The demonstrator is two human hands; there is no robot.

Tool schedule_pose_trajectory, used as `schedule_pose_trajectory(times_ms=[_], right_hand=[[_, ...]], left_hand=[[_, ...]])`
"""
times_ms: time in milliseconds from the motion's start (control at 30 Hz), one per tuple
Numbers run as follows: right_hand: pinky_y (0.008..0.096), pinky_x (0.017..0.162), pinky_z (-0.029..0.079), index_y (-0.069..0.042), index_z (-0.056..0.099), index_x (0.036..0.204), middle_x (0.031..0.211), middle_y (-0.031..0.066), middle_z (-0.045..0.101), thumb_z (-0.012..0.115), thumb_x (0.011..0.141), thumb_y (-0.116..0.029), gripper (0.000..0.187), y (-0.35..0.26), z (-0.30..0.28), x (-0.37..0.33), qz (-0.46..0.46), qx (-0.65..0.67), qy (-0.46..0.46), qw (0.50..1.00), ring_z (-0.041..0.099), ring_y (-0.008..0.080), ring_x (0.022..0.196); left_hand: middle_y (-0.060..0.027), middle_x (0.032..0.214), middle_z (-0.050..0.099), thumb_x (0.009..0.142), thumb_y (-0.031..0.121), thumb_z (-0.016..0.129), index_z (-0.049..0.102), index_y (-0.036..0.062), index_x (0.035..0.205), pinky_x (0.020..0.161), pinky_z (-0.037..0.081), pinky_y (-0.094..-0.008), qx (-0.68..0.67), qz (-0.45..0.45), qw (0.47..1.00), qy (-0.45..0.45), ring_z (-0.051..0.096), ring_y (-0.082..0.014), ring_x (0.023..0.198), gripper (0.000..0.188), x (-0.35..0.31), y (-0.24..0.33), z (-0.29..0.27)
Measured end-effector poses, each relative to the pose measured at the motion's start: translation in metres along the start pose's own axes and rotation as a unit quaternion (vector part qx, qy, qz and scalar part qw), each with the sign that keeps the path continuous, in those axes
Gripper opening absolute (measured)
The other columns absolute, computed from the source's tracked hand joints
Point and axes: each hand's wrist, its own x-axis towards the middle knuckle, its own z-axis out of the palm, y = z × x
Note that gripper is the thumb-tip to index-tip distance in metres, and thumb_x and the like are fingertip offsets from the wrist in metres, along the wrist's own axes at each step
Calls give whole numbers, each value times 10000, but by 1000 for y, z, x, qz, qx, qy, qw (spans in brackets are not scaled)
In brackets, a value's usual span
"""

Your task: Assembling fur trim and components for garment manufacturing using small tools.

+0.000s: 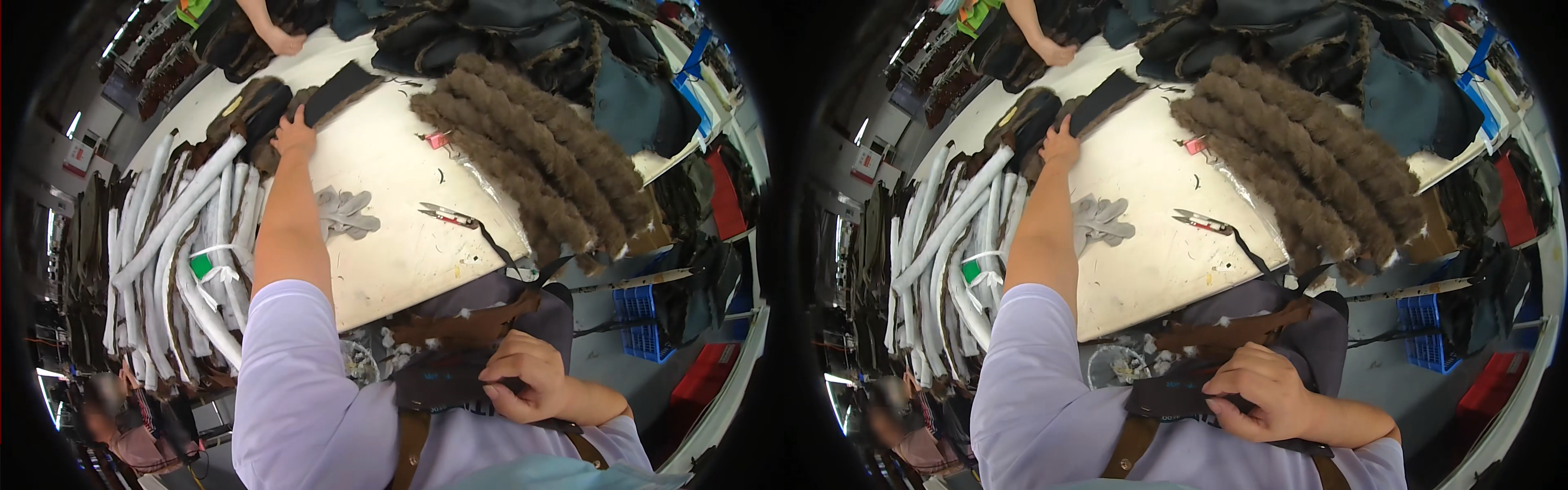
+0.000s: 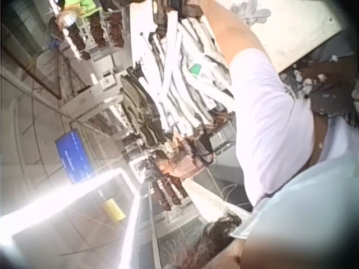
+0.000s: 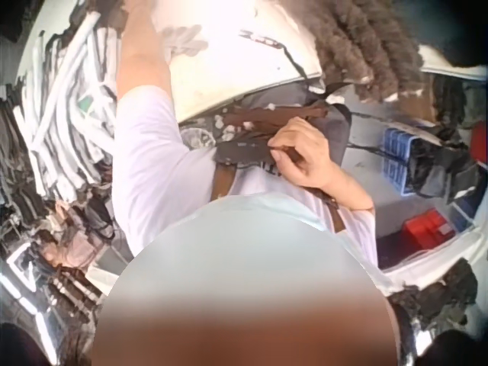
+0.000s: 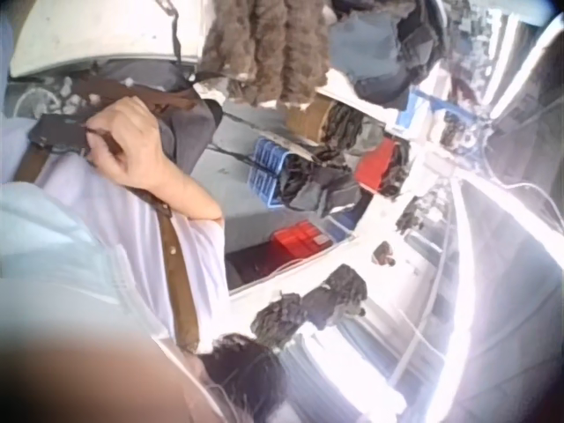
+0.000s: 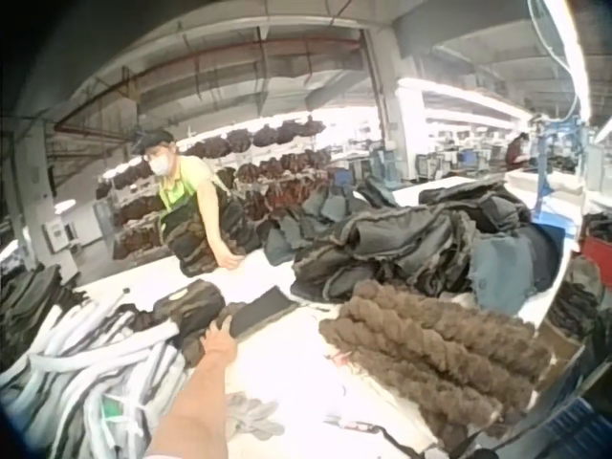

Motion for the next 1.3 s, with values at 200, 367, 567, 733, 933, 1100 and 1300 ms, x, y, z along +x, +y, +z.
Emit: schedule_pose_trajectory(times_ms=[200,367,567,733,933,1100,1300], right_hand=[[301,542,413,-32,573,821,707,74,585,640,682,-6,157,16,-6,-1,69,-32,33,997,546,208,577],[285,540,415,-38,565,800,652,55,552,635,692,-12,131,36,-7,2,147,-80,50,985,527,186,546],[247,515,422,-26,563,787,662,57,556,630,690,15,125,60,-6,15,210,-80,63,972,535,157,557],[234,525,435,-17,562,785,673,64,563,631,697,26,120,71,-2,26,230,-69,54,969,552,149,578],[242,537,441,-20,565,770,682,67,573,628,698,20,104,72,-5,27,226,-58,45,971,556,149,577],[248,526,424,-20,553,751,683,73,579,617,698,29,97,66,0,32,197,-72,31,977,540,155,544],[251,521,413,-17,555,756,667,69,561,615,694,43,106,49,14,27,167,-29,3,986,525,154,535]], left_hand=[[-155,1408,259,833,394,544,268,336,1368,1047,188,-533,-31,-14,999,-27,286,-335,1284,605,37,-11,8],[-176,1384,303,814,505,510,310,318,1360,1051,172,-528,-115,-27,992,-37,281,-336,1286,610,78,-7,20],[-156,1384,313,744,644,480,481,267,1264,1021,137,-586,-45,-92,994,26,270,-328,1272,643,167,-88,63],[-86,1372,346,687,757,408,547,270,1206,988,143,-609,-32,-180,983,26,239,-307,1287,725,176,-99,58],[-85,1347,374,730,731,398,586,268,1161,980,154,-627,-32,-172,983,46,246,-320,1279,659,173,-106,69],[-137,1250,486,809,630,409,629,108,1082,942,348,-514,43,-81,995,-25,421,-352,1182,629,114,-63,5],[-206,1052,597,857,483,467,630,11,1010,848,453,-416,108,148,976,-115,564,-319,1015,522,28,-38,-45]])
